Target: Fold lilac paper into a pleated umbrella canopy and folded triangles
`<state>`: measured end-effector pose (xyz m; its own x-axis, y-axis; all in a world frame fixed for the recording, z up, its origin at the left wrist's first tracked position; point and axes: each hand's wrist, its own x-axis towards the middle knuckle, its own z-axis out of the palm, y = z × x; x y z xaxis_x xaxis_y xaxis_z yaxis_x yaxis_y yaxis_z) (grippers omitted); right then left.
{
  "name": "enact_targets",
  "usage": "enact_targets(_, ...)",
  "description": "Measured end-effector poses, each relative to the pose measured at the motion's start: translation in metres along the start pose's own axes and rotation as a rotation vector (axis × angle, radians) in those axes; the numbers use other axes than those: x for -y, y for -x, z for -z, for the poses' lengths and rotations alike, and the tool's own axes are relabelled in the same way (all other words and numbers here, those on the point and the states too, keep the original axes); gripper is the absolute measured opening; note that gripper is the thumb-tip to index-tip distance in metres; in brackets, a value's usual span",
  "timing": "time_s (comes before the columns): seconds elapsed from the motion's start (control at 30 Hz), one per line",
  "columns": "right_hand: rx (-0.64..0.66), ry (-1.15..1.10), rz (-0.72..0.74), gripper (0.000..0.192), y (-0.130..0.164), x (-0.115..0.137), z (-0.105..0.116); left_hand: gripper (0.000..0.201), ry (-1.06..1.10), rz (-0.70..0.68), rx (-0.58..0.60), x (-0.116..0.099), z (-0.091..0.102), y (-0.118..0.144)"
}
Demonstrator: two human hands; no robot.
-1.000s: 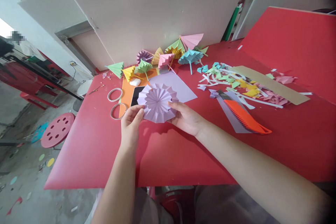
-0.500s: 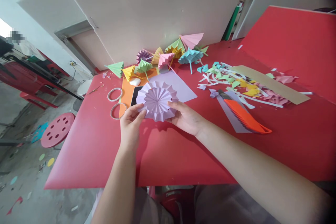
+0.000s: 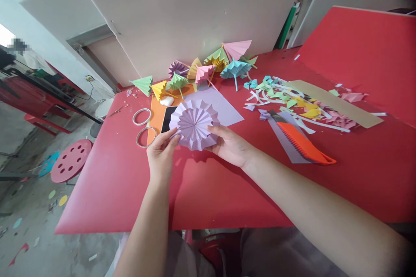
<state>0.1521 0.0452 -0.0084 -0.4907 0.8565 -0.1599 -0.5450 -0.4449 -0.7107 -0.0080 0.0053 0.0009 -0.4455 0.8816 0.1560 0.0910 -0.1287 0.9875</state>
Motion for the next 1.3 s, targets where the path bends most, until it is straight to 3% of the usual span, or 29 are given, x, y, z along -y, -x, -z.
enact_targets(0.23, 0.031, -0.015, 0.002, 0.020, -0.001, -0.001, 0.002, 0.015, -0.173, -0.258, -0.080, 0.010, 0.001, -0.001)
enact_targets(0.67, 0.032, -0.076, -0.026, 0.019, 0.001, 0.000, 0.001, 0.010, -0.414, -0.464, -0.154, 0.005, 0.002, 0.002)
enact_targets(0.8, -0.002, -0.099, -0.011, 0.019, -0.001, 0.001, 0.001, 0.019, -0.297, -0.387, -0.115, 0.006, 0.004, -0.001)
enact_targets(0.97, -0.050, -0.069, -0.007, 0.021, 0.001, 0.002, -0.001, 0.046, -0.026, -0.049, 0.025, -0.002, 0.003, -0.001)
enact_targets(1.1, -0.056, 0.019, -0.012, 0.029, -0.001, 0.001, 0.001, 0.037, -0.014, -0.036, 0.026, -0.006, 0.002, 0.001)
enact_targets(1.2, -0.234, 0.191, 0.091, 0.040, -0.007, -0.001, 0.009, 0.023, -0.096, -0.057, -0.029, -0.006, 0.001, 0.002)
enact_targets(1.3, -0.520, 0.457, 0.394, 0.043, -0.010, -0.002, 0.014, 0.019, -0.168, -0.037, -0.040, -0.006, 0.002, 0.003)
